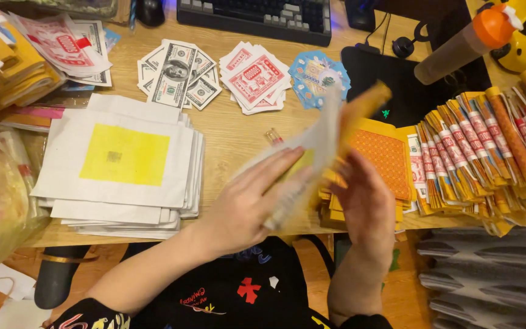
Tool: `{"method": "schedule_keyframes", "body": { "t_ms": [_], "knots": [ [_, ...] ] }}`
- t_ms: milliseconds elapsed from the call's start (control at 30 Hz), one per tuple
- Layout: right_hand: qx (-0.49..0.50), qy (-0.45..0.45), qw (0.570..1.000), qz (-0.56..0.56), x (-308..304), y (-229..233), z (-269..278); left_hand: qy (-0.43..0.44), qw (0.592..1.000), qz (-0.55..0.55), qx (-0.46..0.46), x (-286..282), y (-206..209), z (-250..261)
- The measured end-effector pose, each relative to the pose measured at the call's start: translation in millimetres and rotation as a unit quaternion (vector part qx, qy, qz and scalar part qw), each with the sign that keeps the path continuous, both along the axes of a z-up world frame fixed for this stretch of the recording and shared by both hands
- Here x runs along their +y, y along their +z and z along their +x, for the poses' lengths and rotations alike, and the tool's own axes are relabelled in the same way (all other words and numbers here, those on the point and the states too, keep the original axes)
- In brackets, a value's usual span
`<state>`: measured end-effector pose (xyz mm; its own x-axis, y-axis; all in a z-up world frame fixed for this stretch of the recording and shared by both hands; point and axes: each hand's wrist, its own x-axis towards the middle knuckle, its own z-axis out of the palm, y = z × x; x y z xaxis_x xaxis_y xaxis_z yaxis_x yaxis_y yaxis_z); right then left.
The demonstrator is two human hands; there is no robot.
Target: Assembling and folding bundles of spirit money and ritual notes on a desk
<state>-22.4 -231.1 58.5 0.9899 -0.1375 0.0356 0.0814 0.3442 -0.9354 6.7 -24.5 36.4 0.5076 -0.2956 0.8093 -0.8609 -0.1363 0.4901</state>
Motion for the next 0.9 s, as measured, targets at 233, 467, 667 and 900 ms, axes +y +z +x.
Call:
{"method": "schedule_keyframes", "body": {
  "t_ms": [233,467,667,900],
  "knots": [
    [0.072,-0.038,0.973,-0.216,-7.8,7.6,-10.5,0.169,0.923,0.274,-0.209,8.6,7.9,2.8],
    [0.112,-0.053,0.964,-0.236,2.5,40.4,-0.7,-0.015,0.989,0.041,0.138,17.6,-49.1,20.3],
    [0.033,-0.016,0.968,-0.247,-63.6,9.9,2.1,-0.218,0.777,-0.257,0.532,23.4,-95.7,34.3],
    [-0.178,0.374,0.860,-0.298,-73.4,40.5,53.6,-0.274,0.911,-0.038,0.306,66.5,-4.1,36.0]
  ]
}}
